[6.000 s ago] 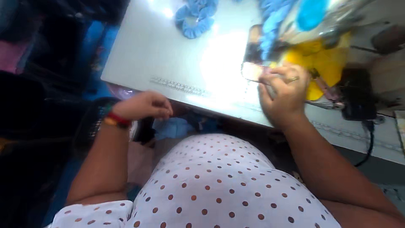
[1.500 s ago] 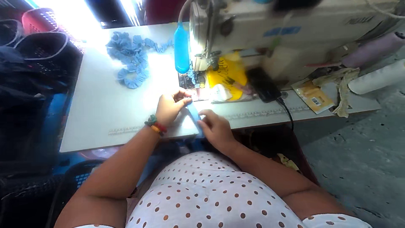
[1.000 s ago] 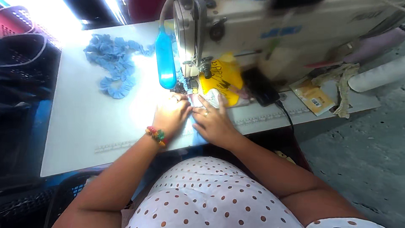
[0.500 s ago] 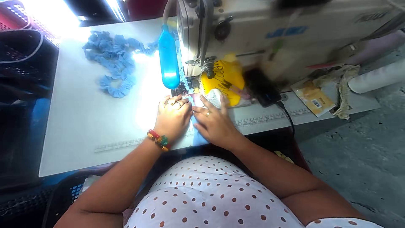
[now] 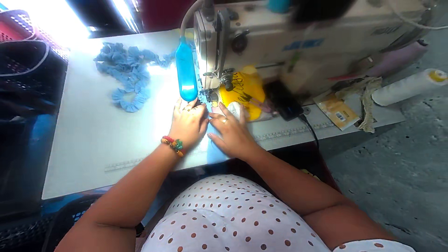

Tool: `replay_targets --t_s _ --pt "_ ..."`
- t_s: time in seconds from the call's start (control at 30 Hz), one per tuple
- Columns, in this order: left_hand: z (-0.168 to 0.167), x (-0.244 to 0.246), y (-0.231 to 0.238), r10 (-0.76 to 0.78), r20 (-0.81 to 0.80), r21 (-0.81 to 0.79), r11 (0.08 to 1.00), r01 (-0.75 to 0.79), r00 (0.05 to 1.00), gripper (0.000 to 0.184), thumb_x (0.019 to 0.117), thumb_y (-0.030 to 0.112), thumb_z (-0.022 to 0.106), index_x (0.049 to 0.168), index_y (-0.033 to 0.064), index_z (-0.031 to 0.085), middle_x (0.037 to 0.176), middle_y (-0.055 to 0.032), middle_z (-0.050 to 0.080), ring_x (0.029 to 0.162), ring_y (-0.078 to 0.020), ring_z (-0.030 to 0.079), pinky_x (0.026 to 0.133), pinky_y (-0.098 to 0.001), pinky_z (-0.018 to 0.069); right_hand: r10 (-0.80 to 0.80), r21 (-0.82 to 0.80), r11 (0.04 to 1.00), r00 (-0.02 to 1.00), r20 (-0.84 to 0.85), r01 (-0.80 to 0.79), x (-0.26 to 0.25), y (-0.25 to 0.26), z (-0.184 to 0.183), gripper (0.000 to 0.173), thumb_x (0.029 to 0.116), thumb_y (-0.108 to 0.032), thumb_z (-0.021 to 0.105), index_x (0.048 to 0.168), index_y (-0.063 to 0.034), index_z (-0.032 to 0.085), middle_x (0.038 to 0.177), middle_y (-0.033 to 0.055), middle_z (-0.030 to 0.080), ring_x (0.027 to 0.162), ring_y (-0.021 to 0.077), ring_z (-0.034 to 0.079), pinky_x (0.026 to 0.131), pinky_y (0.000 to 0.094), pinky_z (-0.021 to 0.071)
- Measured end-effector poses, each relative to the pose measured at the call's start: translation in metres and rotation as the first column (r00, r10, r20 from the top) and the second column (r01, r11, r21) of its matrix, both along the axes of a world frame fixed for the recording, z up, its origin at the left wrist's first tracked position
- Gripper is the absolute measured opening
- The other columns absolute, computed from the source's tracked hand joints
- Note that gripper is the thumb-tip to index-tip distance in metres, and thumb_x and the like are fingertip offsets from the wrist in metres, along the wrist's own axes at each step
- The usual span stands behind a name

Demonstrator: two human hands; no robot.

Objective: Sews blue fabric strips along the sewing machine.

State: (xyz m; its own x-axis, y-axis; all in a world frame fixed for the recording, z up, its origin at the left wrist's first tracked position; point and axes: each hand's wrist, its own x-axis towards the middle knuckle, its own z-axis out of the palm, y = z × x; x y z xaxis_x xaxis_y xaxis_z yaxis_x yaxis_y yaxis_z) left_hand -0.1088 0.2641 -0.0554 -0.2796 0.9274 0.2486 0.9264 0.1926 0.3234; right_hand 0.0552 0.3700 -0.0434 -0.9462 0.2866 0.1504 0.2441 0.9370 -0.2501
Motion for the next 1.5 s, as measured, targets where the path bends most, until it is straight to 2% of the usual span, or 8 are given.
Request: replay_targets --t_s 1.0,1.07,1.13,1.2,1.27,1.37,1.43,1.5 --pt "0.000 -0.015 0.016 0.064 0.178 -0.025 0.998 -0.061 0.982 0.035 0.1013 0.030 0.048 0.125 0.0075 0.060 0.146 -0.0095 0.058 0.151 -0.0315 0.036 0.123 -0.0602 0.0156 -0.092 0.066 0.994 0.995 0.043 0.089 -0.015 -0.001 -0.003 0.048 0.1082 -0.039 0.040 0.145 -0.0138 0.059 0.162 0.0017 0.044 0.158 0.0285 0.020 0.117 0.0787 -0.0011" --pt "0.005 0.002 0.001 0.157 0.166 -0.010 0.987 -0.157 0.974 0.040 0.1010 0.041 0.052 0.122 0.0089 0.065 0.148 -0.0112 0.056 0.145 -0.0335 0.043 0.116 -0.0598 0.0322 -0.093 0.041 0.995 0.995 0.021 0.092 -0.012 -0.001 0.000 0.048 0.1086 -0.039 0.041 0.145 -0.0126 0.059 0.163 0.0029 0.042 0.158 0.0291 0.020 0.118 0.0772 -0.0002" --pt "0.011 0.037 -0.028 0.259 0.232 -0.042 0.966 -0.256 0.938 0.051 0.0929 0.053 0.064 0.115 0.0075 0.069 0.149 -0.0168 0.050 0.138 -0.0404 0.045 0.108 -0.0648 0.0383 -0.082 -0.008 0.997 0.991 -0.104 0.082 -0.005 0.002 0.001 0.042 0.1069 -0.034 0.046 0.137 -0.0103 0.064 0.161 0.0047 0.045 0.156 0.0307 0.026 0.120 0.0750 0.0051" --pt "0.005 0.065 -0.053 0.296 0.309 -0.101 0.955 -0.279 0.904 0.057 0.0829 0.058 0.074 0.110 0.0086 0.069 0.156 -0.0162 0.044 0.149 -0.0410 0.033 0.119 -0.0645 0.0254 -0.068 -0.058 0.997 0.958 -0.279 0.054 0.002 0.005 0.001 0.036 0.1030 -0.027 0.051 0.127 -0.0086 0.070 0.153 0.0071 0.054 0.151 0.0351 0.035 0.119 0.0736 0.0128" --pt "-0.002 0.078 -0.068 0.251 0.406 -0.034 0.965 -0.260 0.879 0.038 0.0860 0.045 0.076 0.091 0.0081 0.072 0.149 -0.0161 0.052 0.148 -0.0397 0.034 0.120 -0.0637 0.0219 -0.069 -0.105 0.994 0.933 -0.353 0.034 0.013 0.005 0.002 0.030 0.1006 -0.023 0.054 0.119 -0.0073 0.072 0.147 0.0097 0.059 0.148 0.0373 0.040 0.120 0.0696 0.0185" --pt "0.013 0.080 -0.080 0.182 0.685 0.099 0.936 -0.337 0.705 0.014 0.0940 0.019 0.068 0.091 0.0065 0.066 0.111 -0.0047 0.069 0.113 -0.0161 0.062 0.098 -0.0413 0.0484 -0.068 -0.145 0.989 0.923 -0.379 0.013 0.031 0.004 0.002 0.025 0.0981 -0.020 0.058 0.112 -0.0067 0.074 0.139 0.0130 0.064 0.145 0.0386 0.044 0.123 0.0623 0.0232" --pt "0.034 0.080 -0.089 0.116 0.915 0.071 0.896 -0.439 0.386 0.011 0.1016 0.012 0.059 0.110 0.0085 0.052 0.084 0.0013 0.063 0.076 -0.0064 0.064 0.072 -0.0283 0.0556 -0.056 -0.167 0.986 0.913 -0.405 -0.014 0.041 0.001 0.004 0.024 0.0967 -0.019 0.060 0.110 -0.0061 0.075 0.135 0.0138 0.066 0.143 0.0392 0.045 0.123 0.0601 0.0253" --pt "0.047 0.077 -0.100 0.047 0.995 -0.008 0.910 -0.414 0.083 0.034 0.1034 0.011 0.055 0.133 0.0160 0.039 0.090 -0.0030 0.067 0.080 -0.0138 0.071 0.078 -0.0353 0.0618 -0.057 -0.196 0.980 0.909 -0.413 -0.028 0.048 -0.002 0.008 0.024 0.0965 -0.019 0.060 0.111 -0.0064 0.075 0.130 0.0122 0.068 0.141 0.0374 0.048 0.121 0.0568 0.0300"
